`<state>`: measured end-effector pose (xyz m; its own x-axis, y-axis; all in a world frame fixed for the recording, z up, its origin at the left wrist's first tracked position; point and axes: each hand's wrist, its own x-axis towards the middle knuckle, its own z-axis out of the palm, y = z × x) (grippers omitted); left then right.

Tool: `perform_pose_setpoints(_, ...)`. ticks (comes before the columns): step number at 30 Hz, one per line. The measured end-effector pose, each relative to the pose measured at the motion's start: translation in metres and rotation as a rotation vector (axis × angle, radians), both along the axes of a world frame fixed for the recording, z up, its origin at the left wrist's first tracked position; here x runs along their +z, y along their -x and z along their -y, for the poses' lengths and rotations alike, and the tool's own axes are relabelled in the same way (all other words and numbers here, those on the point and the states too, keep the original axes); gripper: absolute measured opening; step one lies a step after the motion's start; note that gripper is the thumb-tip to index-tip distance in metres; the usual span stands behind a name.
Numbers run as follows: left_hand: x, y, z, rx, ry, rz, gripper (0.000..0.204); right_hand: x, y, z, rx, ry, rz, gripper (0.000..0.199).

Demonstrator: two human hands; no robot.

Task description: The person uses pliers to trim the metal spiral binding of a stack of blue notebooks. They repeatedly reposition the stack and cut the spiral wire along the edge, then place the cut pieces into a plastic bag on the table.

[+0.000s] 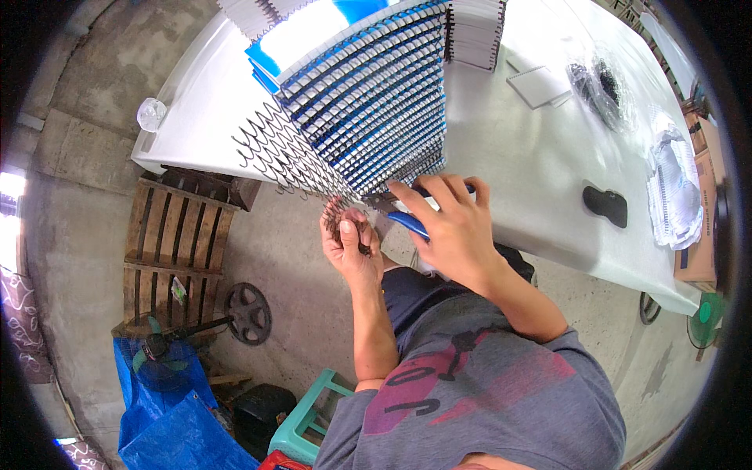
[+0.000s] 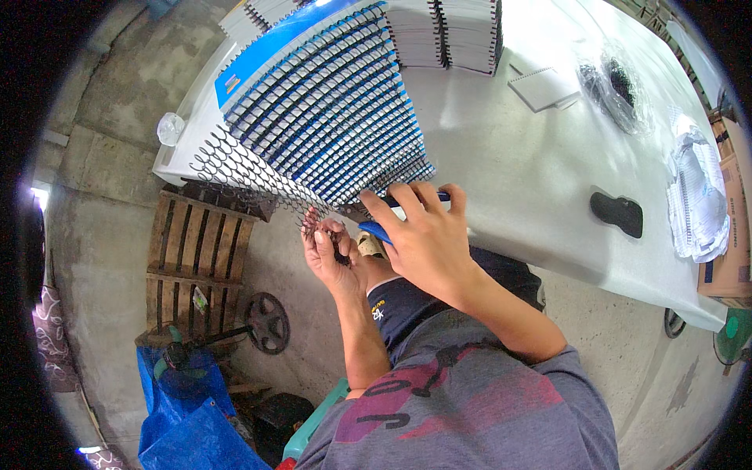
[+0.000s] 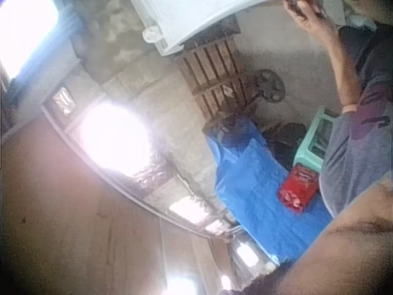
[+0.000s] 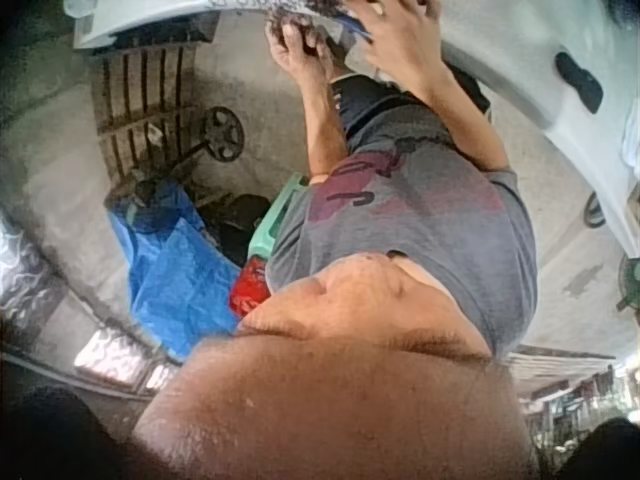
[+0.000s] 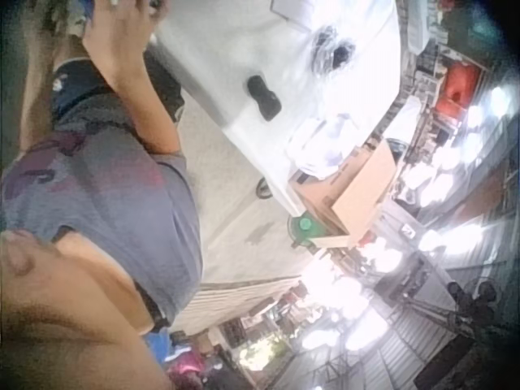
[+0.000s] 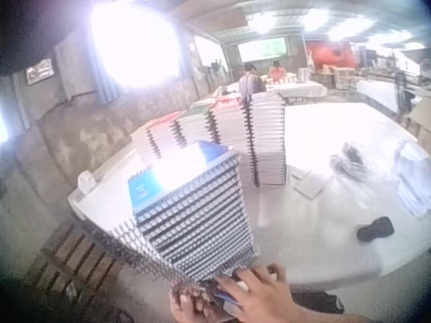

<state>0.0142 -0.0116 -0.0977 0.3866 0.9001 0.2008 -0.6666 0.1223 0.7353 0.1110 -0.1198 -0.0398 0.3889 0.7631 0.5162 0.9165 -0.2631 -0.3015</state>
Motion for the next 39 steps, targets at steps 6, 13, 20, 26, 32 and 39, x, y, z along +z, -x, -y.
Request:
perform_pose_setpoints(6,-0.008,0.002,-0.011,0.007,-0.005,0.003,0.017,0.006,0.005,0.0,-0.009,0.024,-0.045,0.056)
perform_pose_setpoints(13,-0.002,0.0,-0.007,0.02,0.002,-0.024,0.019,0.006,0.005,-0.003,0.033,0.036,-0.078,0.054)
perform_pose_setpoints(20,-0.011,-0.008,-0.006,0.079,-0.117,-0.06,0.021,-0.007,-0.005,-0.005,0.1,-0.007,-0.161,0.055)
perform_pose_setpoints(26,-0.004,-0.008,-0.003,0.207,-0.004,-0.101,0.034,0.001,-0.005,-0.002,0.051,0.025,-0.126,0.06)
perform_pose_setpoints(32,0.0,0.004,-0.004,0.046,-0.117,-0.082,0.046,0.008,-0.001,0.002,-0.005,-0.014,-0.057,0.063)
perform_pose_setpoints(39,0.002,0.001,-0.006,0.086,-0.125,-0.127,0.03,0.01,0.002,-0.003,0.016,0.001,-0.065,0.059)
